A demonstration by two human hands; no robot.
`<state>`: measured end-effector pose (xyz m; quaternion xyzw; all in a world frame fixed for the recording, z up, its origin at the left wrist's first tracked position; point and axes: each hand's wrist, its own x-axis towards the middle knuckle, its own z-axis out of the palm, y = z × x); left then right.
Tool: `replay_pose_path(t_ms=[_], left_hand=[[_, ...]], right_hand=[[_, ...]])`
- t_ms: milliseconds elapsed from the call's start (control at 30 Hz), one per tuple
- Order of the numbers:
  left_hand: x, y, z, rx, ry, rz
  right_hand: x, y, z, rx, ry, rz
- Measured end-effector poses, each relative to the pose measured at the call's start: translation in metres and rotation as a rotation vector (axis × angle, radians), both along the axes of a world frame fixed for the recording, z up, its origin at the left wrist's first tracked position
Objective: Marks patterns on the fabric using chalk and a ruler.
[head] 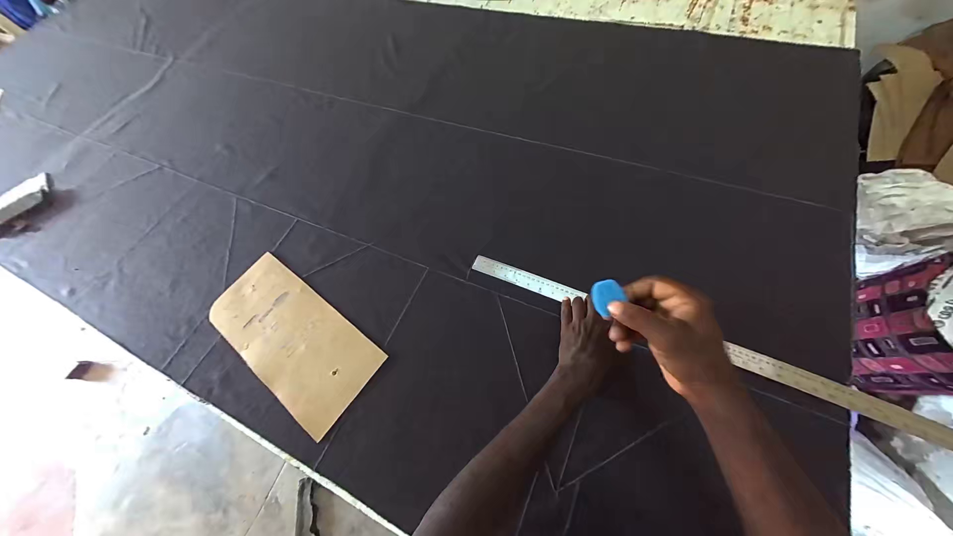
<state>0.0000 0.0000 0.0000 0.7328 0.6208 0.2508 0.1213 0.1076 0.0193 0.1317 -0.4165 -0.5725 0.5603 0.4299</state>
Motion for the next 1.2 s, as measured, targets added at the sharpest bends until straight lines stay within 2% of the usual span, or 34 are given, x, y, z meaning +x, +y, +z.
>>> replay_pose_path(t_ms=[67, 167, 267, 333, 433, 567, 733, 933, 1200], left_hand=[[0.003, -0.006, 0.004, 0.019, -0.029, 0.008], [0.008, -0.005, -0.002, -0.03, 0.09, -0.002], [0.006, -0.005, -0.008, -0.06, 0.152, -0.018], [0.004, -0.007, -0.007, -0.092, 0.16, -0.019], [0.005, -0.009, -0.009, -0.136, 0.145, -0.023], [0.009, -0.012, -0.013, -0.077, 0.12, -0.017], [0.013, -0.015, -0.01, -0.056, 0.114, -0.008], [0.01, -0.02, -0.007, -0.102, 0.057, -0.015], [0.005, -0.028, -0.016, -0.066, -0.045, -0.044]], right_hand=[[-0.02, 0.025, -0.022, -0.112, -0.189, -0.019], [-0.052, 0.059, -0.048, -0.182, -0.387, 0.019], [-0.077, 0.082, -0.072, -0.217, -0.505, 0.054], [-0.082, 0.091, -0.082, -0.238, -0.517, -0.001], [-0.07, 0.095, -0.084, -0.268, -0.523, -0.064], [-0.059, 0.091, -0.083, -0.332, -0.631, 0.033], [-0.062, 0.085, -0.088, -0.363, -0.63, 0.035], [-0.071, 0.075, -0.099, -0.31, -0.725, 0.001], [-0.081, 0.064, -0.102, -0.195, -0.855, -0.003]])
